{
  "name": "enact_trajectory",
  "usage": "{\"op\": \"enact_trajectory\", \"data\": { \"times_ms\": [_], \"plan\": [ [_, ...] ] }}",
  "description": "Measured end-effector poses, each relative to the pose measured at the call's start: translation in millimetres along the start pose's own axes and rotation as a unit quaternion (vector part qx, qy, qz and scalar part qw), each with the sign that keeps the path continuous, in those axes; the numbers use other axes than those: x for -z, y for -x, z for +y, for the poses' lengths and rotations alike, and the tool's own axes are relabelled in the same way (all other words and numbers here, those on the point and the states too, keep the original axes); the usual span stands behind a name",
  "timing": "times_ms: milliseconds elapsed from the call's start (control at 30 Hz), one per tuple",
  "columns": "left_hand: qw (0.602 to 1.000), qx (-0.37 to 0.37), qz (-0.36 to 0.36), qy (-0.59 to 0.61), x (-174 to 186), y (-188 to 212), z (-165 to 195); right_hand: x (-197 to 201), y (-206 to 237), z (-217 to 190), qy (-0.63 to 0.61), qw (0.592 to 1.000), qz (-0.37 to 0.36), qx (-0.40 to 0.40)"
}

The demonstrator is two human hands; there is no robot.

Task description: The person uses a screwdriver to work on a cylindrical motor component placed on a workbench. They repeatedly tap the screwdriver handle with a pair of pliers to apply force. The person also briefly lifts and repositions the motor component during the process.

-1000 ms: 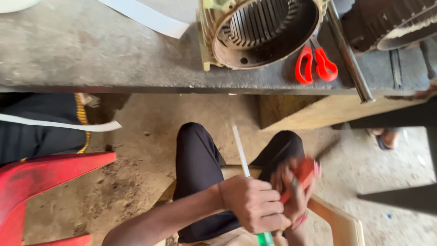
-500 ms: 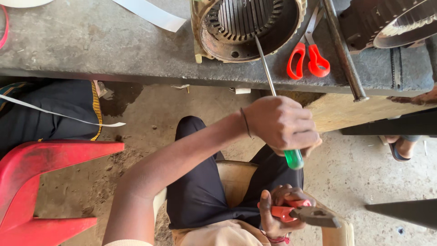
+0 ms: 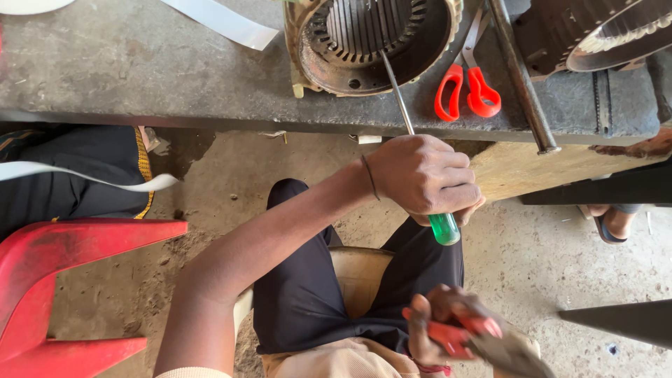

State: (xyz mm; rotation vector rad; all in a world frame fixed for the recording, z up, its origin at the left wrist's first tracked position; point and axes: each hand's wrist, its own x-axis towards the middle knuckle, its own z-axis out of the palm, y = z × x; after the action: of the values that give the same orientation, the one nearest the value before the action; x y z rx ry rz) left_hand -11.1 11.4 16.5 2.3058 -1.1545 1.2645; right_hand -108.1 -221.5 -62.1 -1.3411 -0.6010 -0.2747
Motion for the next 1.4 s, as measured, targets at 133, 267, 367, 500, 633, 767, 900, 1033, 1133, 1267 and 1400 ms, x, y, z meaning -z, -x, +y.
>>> {"op": "enact_trajectory", "data": {
  "times_ms": [133, 267, 367, 500, 633, 767, 900, 1033, 1133, 1267, 1400],
  "plan": [
    [1.000, -0.002, 0.005, 0.003, 1, 0, -1, -20, -33, -8, 0.052, 0.998, -0.036, -0.016],
    [1.000, -0.002, -0.006, -0.005, 3, -3, -1, -43, -40, 38, 0.211, 0.973, -0.085, 0.027],
    [1.000, 0.003, -0.006, -0.002, 5, -3, 2, -23, -16, 52, 0.145, 0.977, -0.109, 0.113],
    [1.000, -0.005, 0.018, 0.008, 2, 0, 9, -3, 14, 52, 0.076, 0.986, -0.133, 0.062],
    [1.000, -0.011, 0.002, -0.002, -2, 2, 4, -13, 24, 55, 0.013, 0.994, -0.104, -0.007],
    [1.000, 0.003, 0.003, 0.019, -2, 3, -1, -13, 15, 50, -0.001, 0.997, -0.076, 0.007],
    [1.000, -0.007, 0.015, 0.021, -4, 5, 1, 10, -8, 28, 0.061, 0.992, -0.105, 0.048],
    [1.000, -0.004, 0.020, 0.011, -8, 10, -4, 0, -31, 30, 0.109, 0.989, -0.103, -0.015],
    [1.000, 0.014, 0.003, -0.010, -8, 16, -11, -18, -29, 47, 0.143, 0.981, -0.096, -0.090],
    [0.998, -0.050, 0.005, -0.035, -10, 21, 4, -6, 17, 47, 0.011, 0.958, -0.102, -0.267],
    [0.999, -0.024, 0.025, 0.023, -11, 24, 42, 6, 57, 54, -0.120, 0.902, -0.113, -0.399]
  ]
}}
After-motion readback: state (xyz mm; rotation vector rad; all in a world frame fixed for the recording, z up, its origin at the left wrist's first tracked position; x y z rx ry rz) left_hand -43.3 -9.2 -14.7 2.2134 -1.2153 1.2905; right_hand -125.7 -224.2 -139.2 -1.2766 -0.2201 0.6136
